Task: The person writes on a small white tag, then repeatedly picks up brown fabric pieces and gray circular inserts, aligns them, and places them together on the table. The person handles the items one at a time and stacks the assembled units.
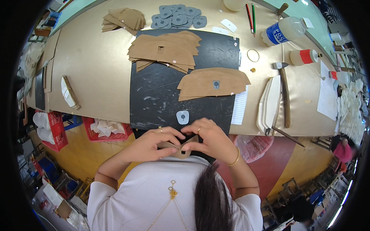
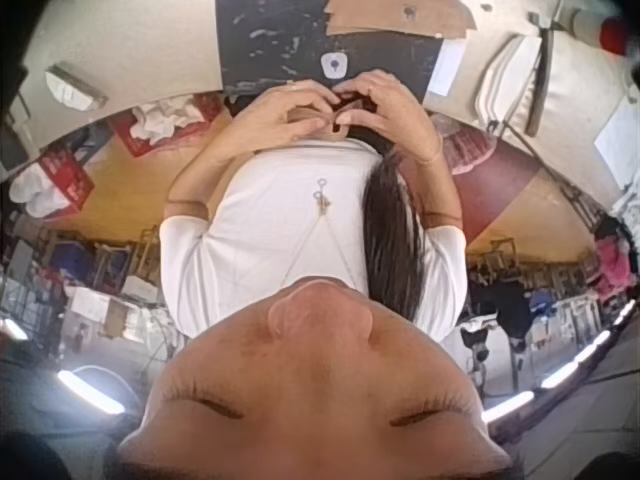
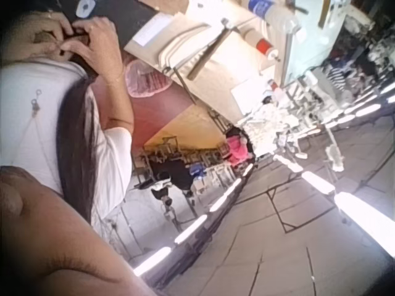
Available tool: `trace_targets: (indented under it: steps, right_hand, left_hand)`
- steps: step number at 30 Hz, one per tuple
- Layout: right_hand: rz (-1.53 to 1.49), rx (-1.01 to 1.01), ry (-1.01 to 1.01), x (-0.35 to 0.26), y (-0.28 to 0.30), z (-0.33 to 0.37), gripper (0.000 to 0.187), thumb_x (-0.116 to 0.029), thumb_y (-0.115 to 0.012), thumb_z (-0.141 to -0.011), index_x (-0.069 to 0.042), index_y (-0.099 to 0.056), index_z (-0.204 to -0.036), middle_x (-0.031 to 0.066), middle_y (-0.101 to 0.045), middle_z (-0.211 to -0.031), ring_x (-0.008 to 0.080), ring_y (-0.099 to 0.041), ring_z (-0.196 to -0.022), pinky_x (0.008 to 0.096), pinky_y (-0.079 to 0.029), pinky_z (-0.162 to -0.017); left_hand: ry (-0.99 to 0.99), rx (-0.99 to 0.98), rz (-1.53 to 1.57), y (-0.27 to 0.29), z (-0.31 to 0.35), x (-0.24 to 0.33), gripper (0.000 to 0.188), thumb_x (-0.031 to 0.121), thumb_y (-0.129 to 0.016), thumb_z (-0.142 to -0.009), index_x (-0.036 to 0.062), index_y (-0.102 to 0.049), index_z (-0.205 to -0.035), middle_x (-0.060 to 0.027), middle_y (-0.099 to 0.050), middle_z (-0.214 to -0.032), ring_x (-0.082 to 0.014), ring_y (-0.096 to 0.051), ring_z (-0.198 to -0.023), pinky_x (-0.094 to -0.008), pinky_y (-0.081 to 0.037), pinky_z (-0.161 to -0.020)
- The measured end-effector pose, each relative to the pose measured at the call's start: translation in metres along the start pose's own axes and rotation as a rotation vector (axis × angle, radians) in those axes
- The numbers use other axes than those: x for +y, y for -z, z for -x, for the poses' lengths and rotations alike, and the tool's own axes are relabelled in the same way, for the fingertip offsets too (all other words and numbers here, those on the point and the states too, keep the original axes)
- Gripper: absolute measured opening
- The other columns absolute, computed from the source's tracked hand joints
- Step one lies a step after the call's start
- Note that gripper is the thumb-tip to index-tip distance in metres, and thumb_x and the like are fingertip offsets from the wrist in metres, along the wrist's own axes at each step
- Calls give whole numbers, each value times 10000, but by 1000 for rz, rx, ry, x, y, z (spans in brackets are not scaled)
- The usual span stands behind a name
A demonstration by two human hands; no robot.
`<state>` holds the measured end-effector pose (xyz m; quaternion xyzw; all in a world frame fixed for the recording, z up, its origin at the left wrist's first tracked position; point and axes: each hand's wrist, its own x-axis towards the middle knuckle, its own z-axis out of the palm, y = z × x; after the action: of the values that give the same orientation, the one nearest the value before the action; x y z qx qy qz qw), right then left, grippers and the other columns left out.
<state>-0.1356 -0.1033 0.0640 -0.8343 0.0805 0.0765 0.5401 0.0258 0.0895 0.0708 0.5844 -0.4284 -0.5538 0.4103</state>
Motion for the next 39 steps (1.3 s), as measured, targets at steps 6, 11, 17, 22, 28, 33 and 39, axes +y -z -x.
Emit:
trace_targets:
  steps: [6, 11, 17, 22, 28, 33, 39]
  right_hand:
    - [-6, -42, -201, -6, 3, 8, 210, -237, -745, -891, -41, -707, -958, 94, -582, -863, 254, -621, -792, 353, -479, -732]
    - [-33, 18, -185, -2, 3, 7, 180, -191, -721, -909, -22, -691, -963, 107, -573, -881, 293, -616, -743, 382, -491, -651]
    - [2, 13, -221, -5, 4, 7, 166, -178, -713, -914, -26, -680, -971, 125, -606, -866, 324, -641, -775, 390, -503, -686]
    - [-138, 115, -309, -7, 0, 6, 243, -126, -739, -893, -35, -657, -1104, 120, -683, -930, 257, -692, -829, 340, -531, -730]
    - [-185, 162, -440, -10, -3, 4, 398, -129, -712, -916, -34, -592, -1284, 165, -688, -875, 313, -712, -818, 363, -541, -757]
    - [-162, 116, -410, -3, -8, 6, 536, -123, -749, -883, -47, -566, -1381, 137, -681, -896, 241, -695, -791, 344, -548, -745]
    - [-123, 108, -368, -2, -10, 4, 572, -116, -764, -866, -55, -561, -1397, 126, -673, -895, 224, -691, -790, 339, -552, -735]
  left_hand:
    - [158, 179, 115, 2, 7, -8, 121, 91, -721, -894, 45, -724, -1006, -109, -516, -1446, -189, -580, -1168, -323, -487, -927]
    - [166, 204, 133, 0, 3, -13, 129, 115, -716, -904, 41, -711, -1009, -128, -499, -1459, -214, -580, -1174, -332, -486, -923]
    - [169, 197, 103, 3, -1, -14, 157, 153, -709, -910, 43, -699, -1021, -150, -536, -1407, -278, -600, -1190, -379, -488, -955]
    - [327, 221, 215, 5, -3, -11, 202, 121, -696, -916, 29, -674, -1095, -130, -701, -1079, -231, -699, -955, -342, -540, -828]
    - [324, 264, 87, 10, -12, -13, 289, 87, -704, -937, -6, -648, -1205, -37, -678, -964, -85, -644, -902, -252, -533, -810]
    - [403, 199, 90, 8, -7, -13, 328, 118, -691, -922, 12, -652, -1230, -91, -702, -930, -166, -698, -854, -307, -556, -786]
    - [347, 225, 132, 4, -1, -18, 326, 126, -683, -911, 16, -658, -1216, -125, -714, -953, -205, -716, -854, -337, -560, -781]
